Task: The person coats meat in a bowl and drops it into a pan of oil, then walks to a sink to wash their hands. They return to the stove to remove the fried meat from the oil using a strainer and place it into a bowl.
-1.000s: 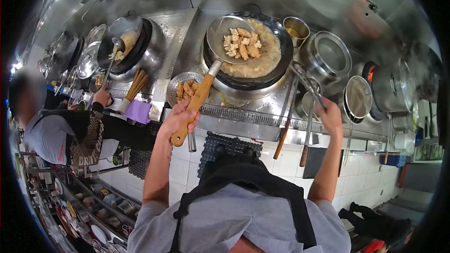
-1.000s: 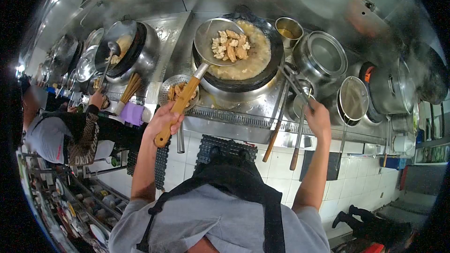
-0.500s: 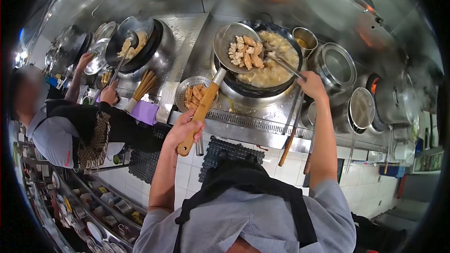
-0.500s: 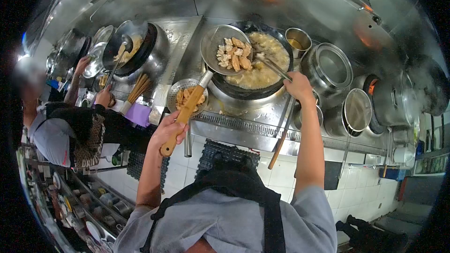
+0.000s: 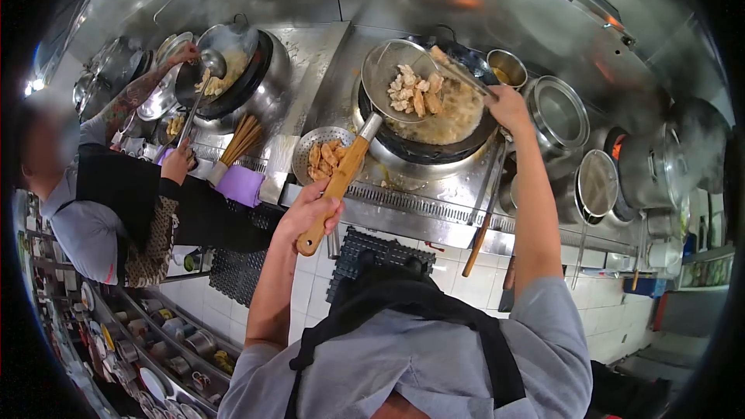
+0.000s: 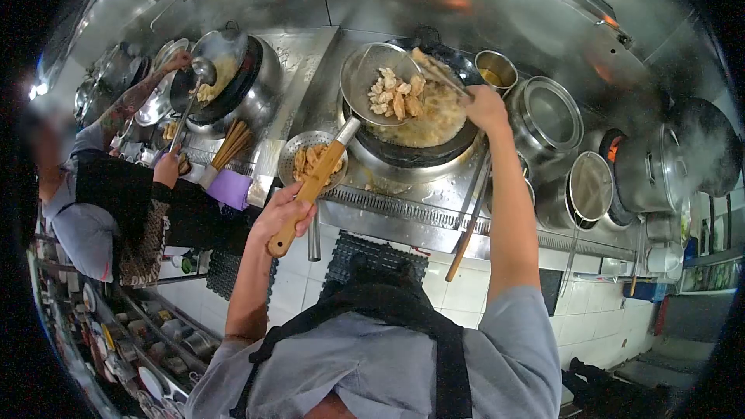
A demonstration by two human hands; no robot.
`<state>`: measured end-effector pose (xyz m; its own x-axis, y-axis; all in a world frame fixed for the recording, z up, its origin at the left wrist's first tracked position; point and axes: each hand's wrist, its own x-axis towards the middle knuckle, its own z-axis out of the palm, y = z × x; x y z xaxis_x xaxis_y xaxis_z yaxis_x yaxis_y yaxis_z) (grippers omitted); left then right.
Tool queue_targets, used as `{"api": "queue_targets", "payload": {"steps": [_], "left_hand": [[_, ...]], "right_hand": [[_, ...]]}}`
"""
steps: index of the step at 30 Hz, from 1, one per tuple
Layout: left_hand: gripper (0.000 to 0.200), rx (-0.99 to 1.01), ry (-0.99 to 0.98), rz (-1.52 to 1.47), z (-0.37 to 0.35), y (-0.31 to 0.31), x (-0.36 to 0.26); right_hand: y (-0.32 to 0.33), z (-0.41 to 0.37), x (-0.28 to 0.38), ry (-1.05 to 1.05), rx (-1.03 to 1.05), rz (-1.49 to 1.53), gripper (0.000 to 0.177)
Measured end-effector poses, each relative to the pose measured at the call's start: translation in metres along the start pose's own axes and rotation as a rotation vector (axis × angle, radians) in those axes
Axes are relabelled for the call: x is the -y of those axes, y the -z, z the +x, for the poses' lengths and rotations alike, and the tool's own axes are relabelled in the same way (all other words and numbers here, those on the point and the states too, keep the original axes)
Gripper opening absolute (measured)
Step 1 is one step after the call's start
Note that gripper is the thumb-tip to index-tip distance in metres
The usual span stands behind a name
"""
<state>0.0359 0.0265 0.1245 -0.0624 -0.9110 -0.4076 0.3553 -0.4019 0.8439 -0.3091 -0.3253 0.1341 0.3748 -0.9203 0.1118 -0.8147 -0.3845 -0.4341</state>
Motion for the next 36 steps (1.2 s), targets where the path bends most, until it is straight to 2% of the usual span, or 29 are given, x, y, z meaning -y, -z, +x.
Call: {"api": "queue_targets", "payload": {"steps": [1, 4, 5, 8, 11, 14, 15, 18, 19, 23, 25, 28, 29, 32, 33, 36], "left_hand": [[0.032, -0.004, -0.010, -0.001, 0.002, 0.001, 0.001], [0.038, -0.012, -0.036, -0.008, 0.005, 0.001, 0.007], [0.038, -0.010, -0.043, -0.011, 0.006, 0.001, 0.007], [0.038, 0.004, -0.060, 0.007, 0.011, 0.002, 0.006], [0.038, -0.002, -0.040, 0.004, 0.011, 0.000, 0.003], [0.039, 0.003, -0.029, -0.027, 0.011, 0.001, 0.007], [0.040, 0.005, -0.030, -0.040, 0.012, 0.001, 0.007], [0.041, 0.014, -0.033, -0.061, 0.008, -0.001, 0.009], [0.037, 0.021, -0.027, -0.067, 0.007, -0.002, 0.010], [0.031, 0.028, -0.007, -0.070, 0.009, -0.002, 0.009], [0.030, 0.025, 0.007, -0.064, 0.009, -0.001, 0.014], [0.030, 0.044, 0.005, -0.040, 0.011, -0.002, 0.013], [0.030, 0.048, 0.007, -0.044, 0.011, -0.002, 0.011], [0.029, 0.052, 0.003, -0.078, 0.007, -0.003, 0.005], [0.029, 0.051, 0.006, -0.098, 0.004, -0.004, 0.005], [0.029, 0.052, -0.014, -0.056, 0.001, -0.006, 0.002]], "right_hand": [[-0.004, 0.003, -0.012, -0.008, -0.062, 0.021, 0.039], [-0.005, 0.011, -0.024, -0.147, 0.058, -0.034, 0.041], [-0.010, 0.007, -0.027, -0.106, -0.094, -0.068, 0.041], [0.016, -0.008, 0.000, -0.026, 0.010, -0.031, 0.041], [0.018, -0.013, 0.045, 0.029, 0.215, -0.117, 0.040], [0.001, -0.001, 0.042, -0.026, 0.158, -0.158, 0.037], [0.004, -0.001, 0.043, -0.002, 0.061, -0.194, 0.036], [0.013, 0.008, 0.044, -0.069, -0.022, -0.108, 0.036], [0.010, 0.019, 0.038, -0.074, 0.038, -0.133, 0.037], [0.005, 0.035, 0.038, -0.095, 0.066, -0.156, 0.038], [0.021, 0.015, 0.069, -0.081, 0.165, -0.085, 0.040], [-0.016, 0.018, 0.071, 0.039, 0.229, -0.148, 0.041], [-0.023, 0.022, 0.075, -0.003, 0.245, -0.152, 0.042], [-0.033, 0.042, 0.053, -0.040, -0.020, -0.230, 0.036], [-0.023, 0.044, 0.044, 0.012, -0.042, -0.146, 0.038], [-0.006, 0.041, 0.034, -0.047, -0.026, -0.204, 0.039]]}}
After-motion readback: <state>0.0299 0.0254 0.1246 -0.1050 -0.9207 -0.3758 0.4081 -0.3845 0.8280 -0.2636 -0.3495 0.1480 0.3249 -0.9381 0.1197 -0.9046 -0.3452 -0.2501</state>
